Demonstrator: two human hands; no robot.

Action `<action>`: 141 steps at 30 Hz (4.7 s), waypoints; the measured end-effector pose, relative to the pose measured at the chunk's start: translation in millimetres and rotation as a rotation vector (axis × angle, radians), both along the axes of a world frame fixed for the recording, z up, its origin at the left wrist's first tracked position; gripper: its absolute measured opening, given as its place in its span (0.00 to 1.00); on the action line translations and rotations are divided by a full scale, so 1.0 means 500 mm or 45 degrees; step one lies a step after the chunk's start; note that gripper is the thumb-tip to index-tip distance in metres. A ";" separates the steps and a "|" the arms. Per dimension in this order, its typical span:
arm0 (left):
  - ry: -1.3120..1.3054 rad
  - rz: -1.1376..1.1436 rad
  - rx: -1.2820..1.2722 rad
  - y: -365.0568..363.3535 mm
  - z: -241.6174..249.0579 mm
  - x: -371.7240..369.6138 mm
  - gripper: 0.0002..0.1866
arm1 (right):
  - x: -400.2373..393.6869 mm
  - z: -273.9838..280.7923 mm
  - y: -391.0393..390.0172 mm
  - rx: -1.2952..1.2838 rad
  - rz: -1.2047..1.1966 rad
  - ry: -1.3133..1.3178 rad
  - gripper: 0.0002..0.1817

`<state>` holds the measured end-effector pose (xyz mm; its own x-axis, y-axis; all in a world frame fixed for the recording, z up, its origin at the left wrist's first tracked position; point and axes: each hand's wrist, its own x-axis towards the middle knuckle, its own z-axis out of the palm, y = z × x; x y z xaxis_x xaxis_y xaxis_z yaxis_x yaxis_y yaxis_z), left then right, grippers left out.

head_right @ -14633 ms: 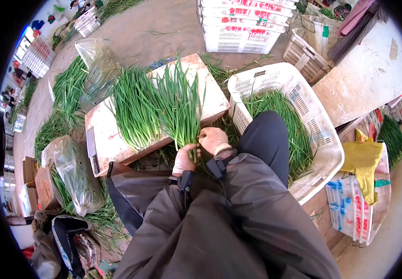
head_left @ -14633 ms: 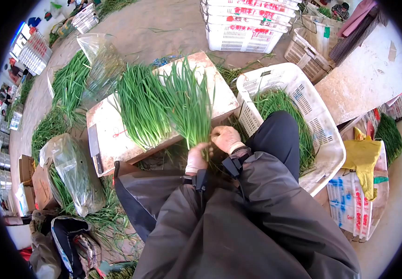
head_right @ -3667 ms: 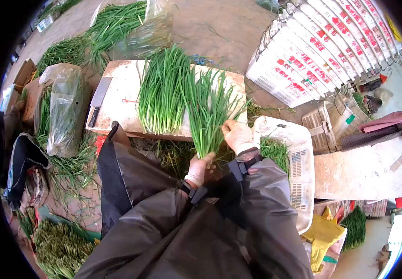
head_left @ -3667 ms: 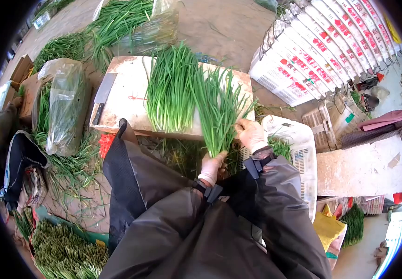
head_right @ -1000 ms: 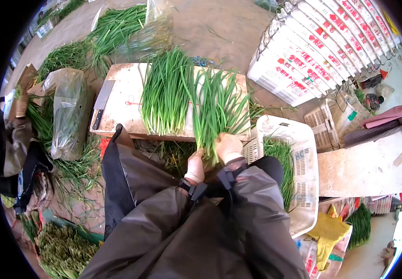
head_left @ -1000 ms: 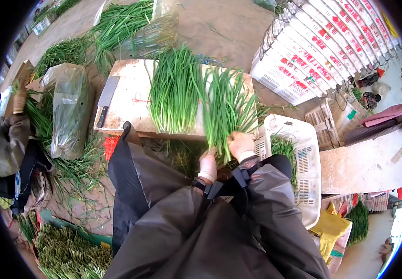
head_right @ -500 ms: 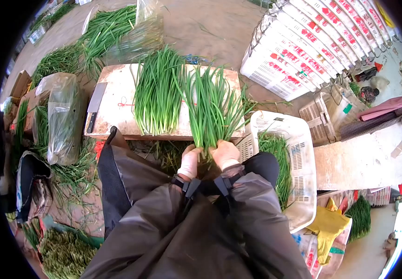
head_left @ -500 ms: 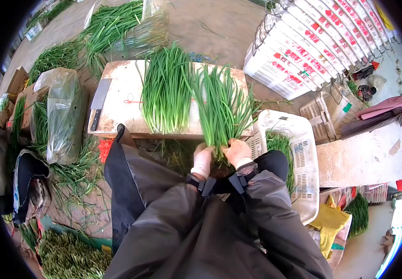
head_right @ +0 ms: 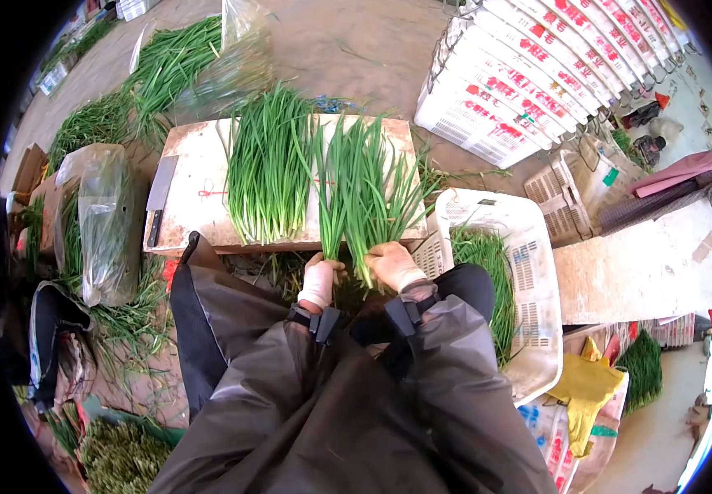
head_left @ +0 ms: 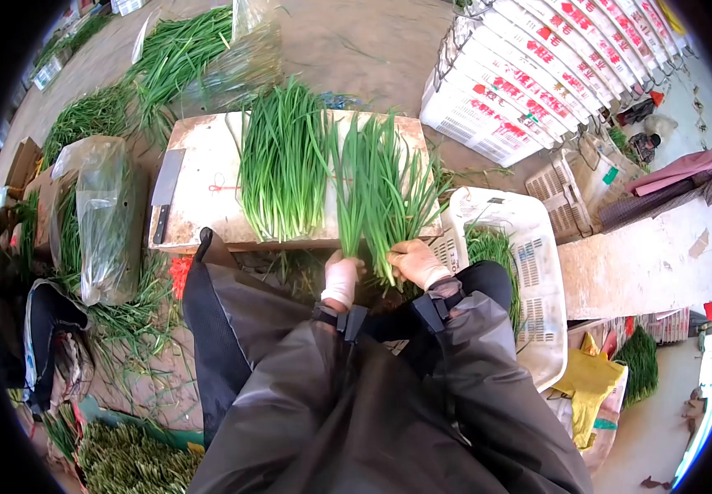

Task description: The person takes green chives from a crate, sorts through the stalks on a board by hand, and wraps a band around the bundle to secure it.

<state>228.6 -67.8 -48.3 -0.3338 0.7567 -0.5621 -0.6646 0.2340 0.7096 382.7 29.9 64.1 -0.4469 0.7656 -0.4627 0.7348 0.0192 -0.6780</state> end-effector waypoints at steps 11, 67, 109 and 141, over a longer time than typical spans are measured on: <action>-0.036 0.009 -0.121 0.022 0.043 0.022 0.15 | 0.098 0.057 0.161 0.683 -0.372 -0.185 0.34; -0.365 -0.144 -0.063 -0.007 0.076 -0.049 0.04 | 0.014 -0.116 -0.026 0.529 -1.235 1.046 0.19; -0.814 -0.171 0.121 -0.098 0.056 0.001 0.17 | -0.028 -0.091 -0.123 0.285 -0.547 0.626 0.09; -0.683 -0.205 -0.014 -0.127 0.010 -0.051 0.12 | -0.119 -0.109 0.025 0.829 0.182 -0.191 0.13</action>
